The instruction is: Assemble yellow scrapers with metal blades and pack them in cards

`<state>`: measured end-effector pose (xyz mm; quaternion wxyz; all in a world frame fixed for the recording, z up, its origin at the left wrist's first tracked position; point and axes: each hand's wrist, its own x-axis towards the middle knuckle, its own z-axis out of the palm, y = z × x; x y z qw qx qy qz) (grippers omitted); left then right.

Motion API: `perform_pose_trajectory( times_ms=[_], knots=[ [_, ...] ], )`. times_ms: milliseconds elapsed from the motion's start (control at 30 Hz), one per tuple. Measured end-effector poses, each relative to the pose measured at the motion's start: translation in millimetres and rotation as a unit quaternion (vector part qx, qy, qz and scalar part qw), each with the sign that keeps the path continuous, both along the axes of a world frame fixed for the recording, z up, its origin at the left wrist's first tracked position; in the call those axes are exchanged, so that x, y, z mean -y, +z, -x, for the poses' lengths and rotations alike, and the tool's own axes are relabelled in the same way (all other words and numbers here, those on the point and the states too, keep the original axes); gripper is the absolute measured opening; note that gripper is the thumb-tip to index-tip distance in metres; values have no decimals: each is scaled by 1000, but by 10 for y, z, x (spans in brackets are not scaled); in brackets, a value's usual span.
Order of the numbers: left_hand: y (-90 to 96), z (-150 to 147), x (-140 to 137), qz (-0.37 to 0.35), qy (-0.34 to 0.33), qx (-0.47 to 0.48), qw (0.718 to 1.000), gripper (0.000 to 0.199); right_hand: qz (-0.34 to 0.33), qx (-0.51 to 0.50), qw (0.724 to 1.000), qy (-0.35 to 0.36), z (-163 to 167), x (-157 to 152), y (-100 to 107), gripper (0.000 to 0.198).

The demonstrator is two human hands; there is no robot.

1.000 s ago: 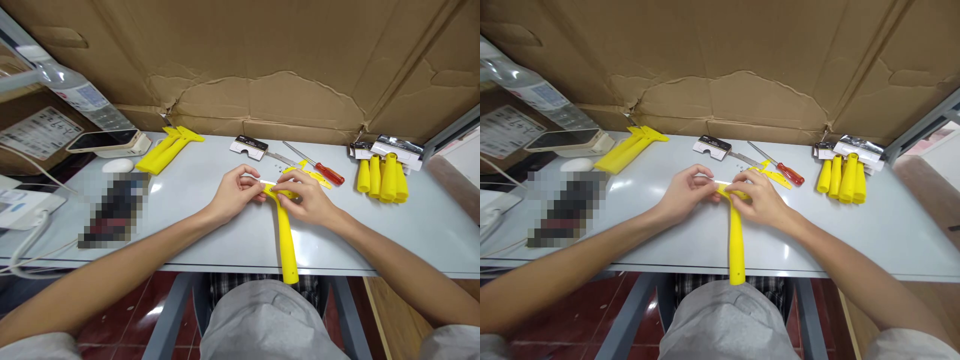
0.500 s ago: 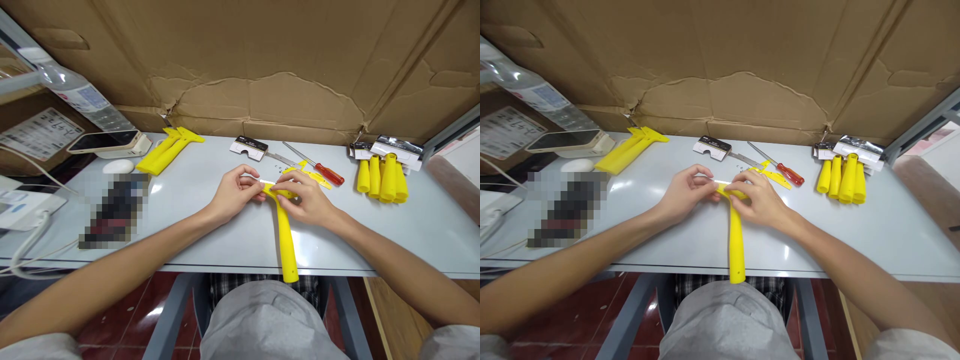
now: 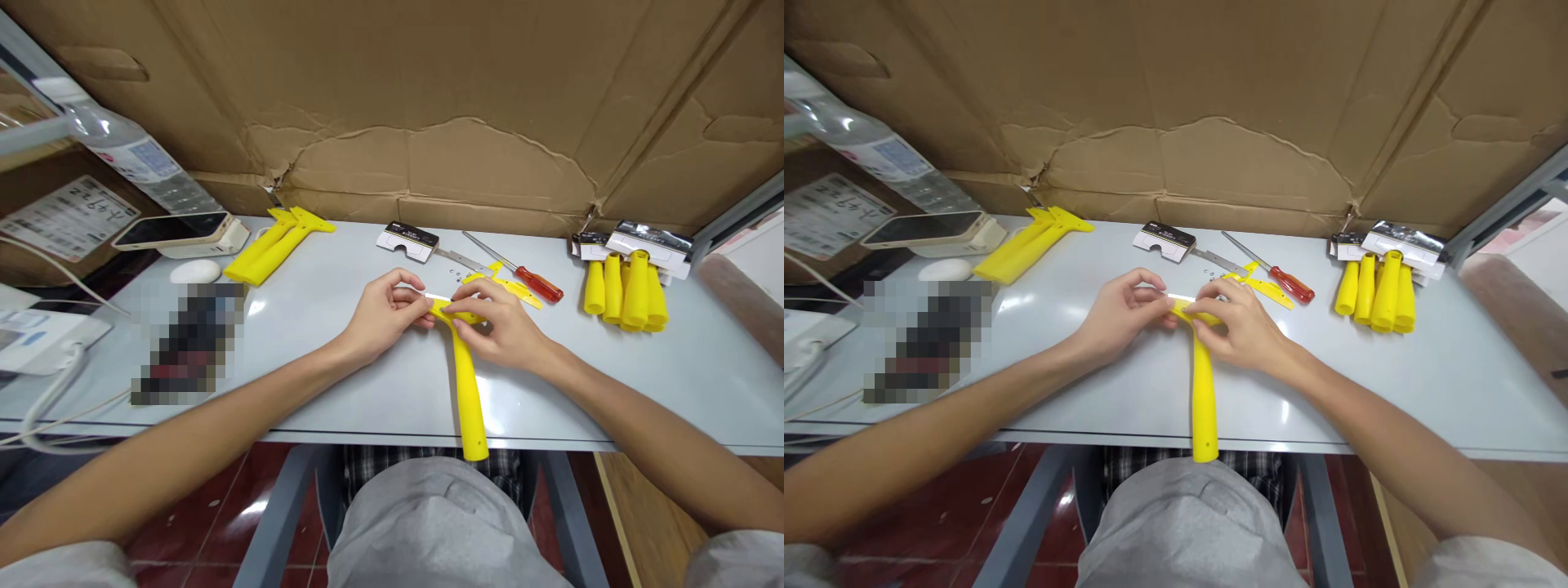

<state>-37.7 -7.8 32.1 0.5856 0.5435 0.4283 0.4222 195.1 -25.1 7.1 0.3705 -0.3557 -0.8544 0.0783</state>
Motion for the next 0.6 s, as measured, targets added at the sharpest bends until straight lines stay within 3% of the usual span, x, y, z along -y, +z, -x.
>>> perform_pose_trajectory(
  times_ms=[600],
  knots=[
    [-2, -12, -7, 4, 4, -2, 1000, 38, -4, 11, 1000, 5, 4, 8, 18, 27]
  ],
)
